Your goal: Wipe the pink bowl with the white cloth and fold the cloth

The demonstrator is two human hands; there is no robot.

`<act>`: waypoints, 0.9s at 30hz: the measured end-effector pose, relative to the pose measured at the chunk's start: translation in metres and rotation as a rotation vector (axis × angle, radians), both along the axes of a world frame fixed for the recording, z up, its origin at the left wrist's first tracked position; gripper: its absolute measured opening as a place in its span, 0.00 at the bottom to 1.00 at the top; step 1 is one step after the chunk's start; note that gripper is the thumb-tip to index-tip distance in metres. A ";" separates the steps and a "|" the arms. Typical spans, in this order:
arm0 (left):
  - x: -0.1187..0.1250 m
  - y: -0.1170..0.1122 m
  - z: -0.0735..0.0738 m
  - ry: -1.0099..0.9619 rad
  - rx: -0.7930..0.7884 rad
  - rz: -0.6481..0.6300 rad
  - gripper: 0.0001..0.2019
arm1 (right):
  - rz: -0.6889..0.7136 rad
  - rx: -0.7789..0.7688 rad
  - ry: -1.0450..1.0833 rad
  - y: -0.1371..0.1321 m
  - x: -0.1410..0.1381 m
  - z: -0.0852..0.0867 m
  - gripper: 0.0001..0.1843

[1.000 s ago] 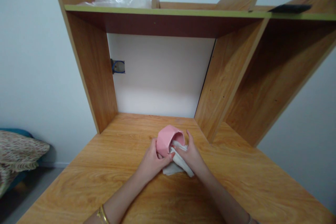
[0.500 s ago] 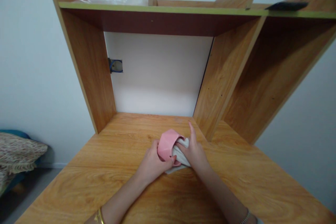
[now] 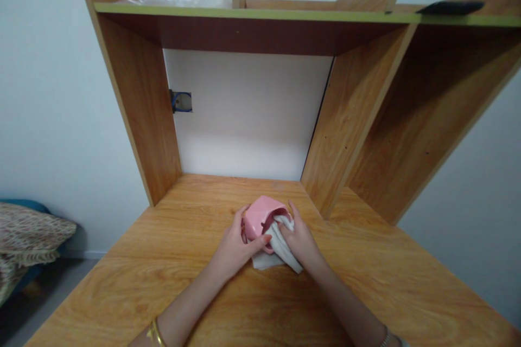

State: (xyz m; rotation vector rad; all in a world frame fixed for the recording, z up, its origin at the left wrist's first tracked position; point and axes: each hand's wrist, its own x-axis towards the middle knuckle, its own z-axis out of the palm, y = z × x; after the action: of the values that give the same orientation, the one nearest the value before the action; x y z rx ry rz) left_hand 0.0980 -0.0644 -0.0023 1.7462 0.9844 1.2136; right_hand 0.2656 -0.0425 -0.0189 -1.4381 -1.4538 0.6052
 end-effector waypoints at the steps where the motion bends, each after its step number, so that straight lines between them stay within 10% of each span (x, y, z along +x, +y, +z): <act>1: 0.001 0.000 -0.001 -0.013 0.006 -0.016 0.36 | -0.008 0.009 0.034 0.000 -0.001 -0.001 0.36; 8: 0.003 -0.004 0.003 0.063 -0.003 0.022 0.37 | 0.031 0.031 0.116 0.002 -0.005 -0.003 0.39; 17: 0.000 -0.006 0.008 0.342 0.013 0.166 0.36 | -0.137 -0.001 -0.482 -0.009 0.004 0.026 0.44; 27: -0.005 -0.008 0.016 0.462 0.015 0.130 0.27 | 0.074 0.021 -0.498 -0.014 0.004 0.025 0.40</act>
State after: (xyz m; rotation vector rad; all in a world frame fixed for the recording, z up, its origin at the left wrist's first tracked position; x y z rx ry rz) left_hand 0.0931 -0.0723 0.0140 2.0499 1.3741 0.9088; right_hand 0.2697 -0.0562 0.0059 -1.5942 -1.8978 0.2809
